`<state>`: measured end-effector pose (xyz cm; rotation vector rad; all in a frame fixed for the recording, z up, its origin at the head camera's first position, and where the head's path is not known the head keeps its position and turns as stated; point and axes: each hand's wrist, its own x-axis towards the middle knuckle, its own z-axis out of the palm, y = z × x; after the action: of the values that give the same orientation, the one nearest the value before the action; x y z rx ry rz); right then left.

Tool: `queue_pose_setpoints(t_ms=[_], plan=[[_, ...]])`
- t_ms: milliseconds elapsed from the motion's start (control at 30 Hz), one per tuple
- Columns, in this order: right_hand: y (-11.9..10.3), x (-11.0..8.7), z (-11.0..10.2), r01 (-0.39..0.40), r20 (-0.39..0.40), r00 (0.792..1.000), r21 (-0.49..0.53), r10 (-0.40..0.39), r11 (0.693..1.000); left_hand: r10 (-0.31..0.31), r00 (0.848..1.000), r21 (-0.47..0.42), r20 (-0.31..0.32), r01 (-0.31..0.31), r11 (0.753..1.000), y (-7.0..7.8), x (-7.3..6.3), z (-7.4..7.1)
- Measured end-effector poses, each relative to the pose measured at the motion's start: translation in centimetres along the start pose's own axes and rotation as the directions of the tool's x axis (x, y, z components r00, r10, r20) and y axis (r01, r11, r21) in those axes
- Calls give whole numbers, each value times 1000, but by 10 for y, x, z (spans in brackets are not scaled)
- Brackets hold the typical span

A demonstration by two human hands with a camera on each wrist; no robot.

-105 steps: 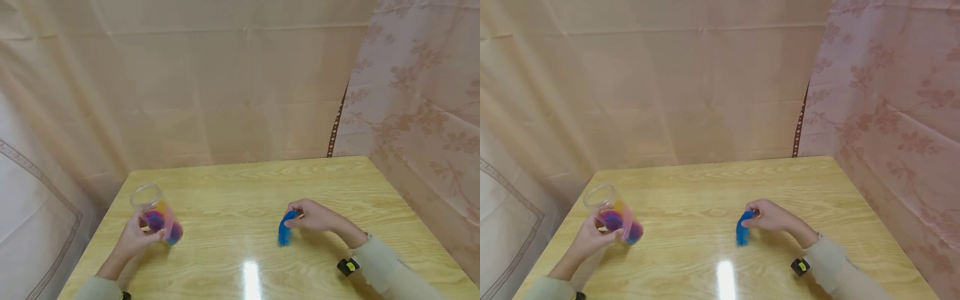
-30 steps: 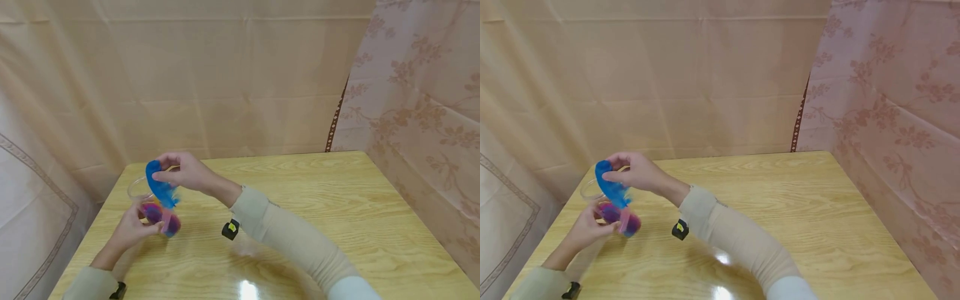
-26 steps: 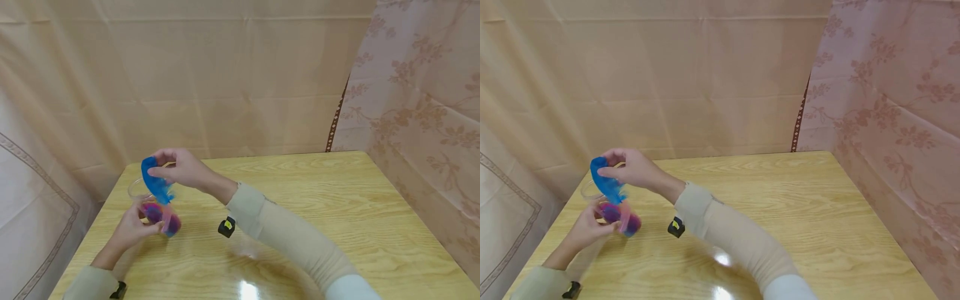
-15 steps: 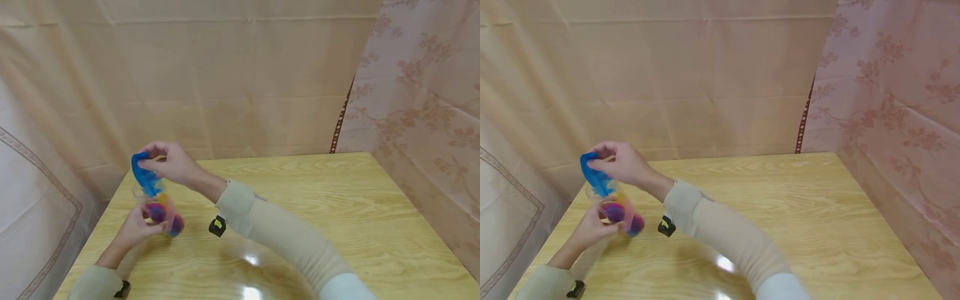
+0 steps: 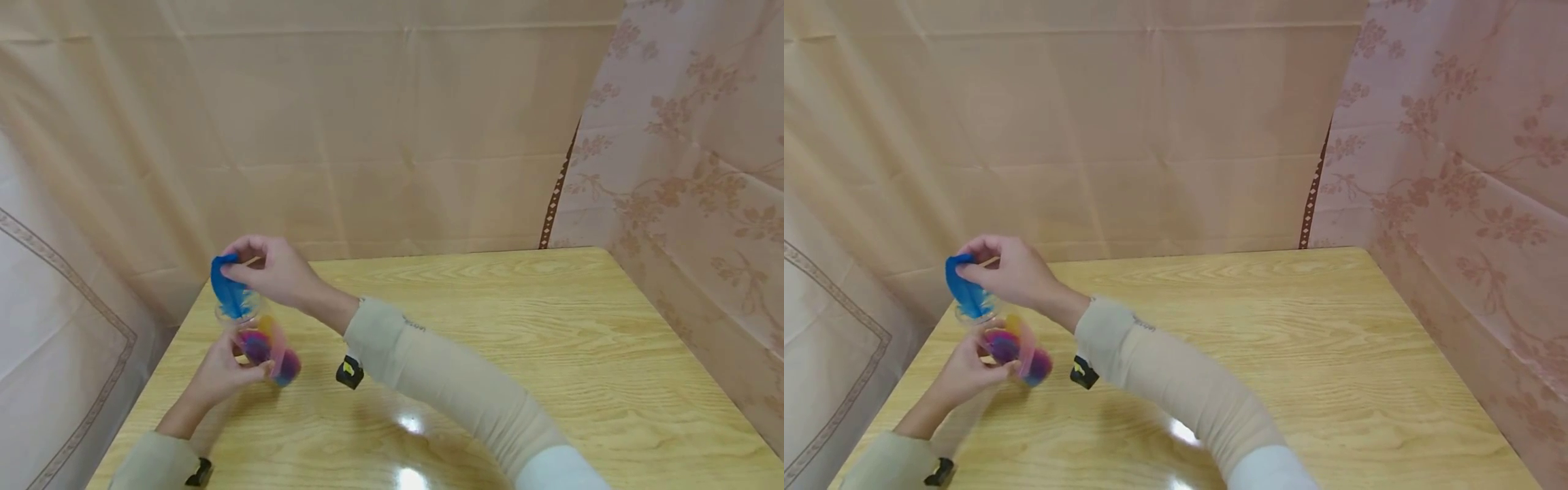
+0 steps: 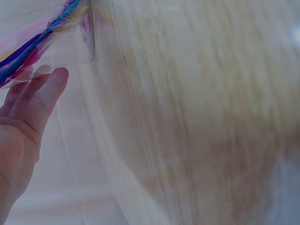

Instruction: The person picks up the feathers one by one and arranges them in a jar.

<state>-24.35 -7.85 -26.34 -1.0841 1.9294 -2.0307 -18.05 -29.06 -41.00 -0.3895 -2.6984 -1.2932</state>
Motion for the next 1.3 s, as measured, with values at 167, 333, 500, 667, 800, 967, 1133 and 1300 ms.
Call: queue_pose_setpoints(t_ms=[167,333,500,667,800,967,1133,1300], plan=[[8,-2,0,11,11,1000,-18,-10,1000,-1,1000,18,19,1,1000,-2,3,-2],[11,-2,2,-11,14,1000,2,11,1000,15,1000,-11,25,-15,1000,-4,3,-2],[13,-3,3,-15,18,1000,-9,15,1000,28,999,-24,25,-27,999,-5,4,-2],[15,-3,4,0,21,1000,-11,0,1000,35,999,-19,20,-34,999,-7,5,-3],[17,-3,4,2,17,1000,-15,-2,1000,26,999,-7,24,-25,1000,-6,5,-2],[18,-3,4,-5,13,1000,-9,5,1000,21,999,0,28,-21,1000,-4,4,-3],[17,-5,5,-25,14,1000,21,24,999,24,999,-3,21,-24,1000,-1,4,-3],[16,-6,5,-8,15,1000,26,7,1000,20,1000,-2,14,-20,1000,1,4,-3]])
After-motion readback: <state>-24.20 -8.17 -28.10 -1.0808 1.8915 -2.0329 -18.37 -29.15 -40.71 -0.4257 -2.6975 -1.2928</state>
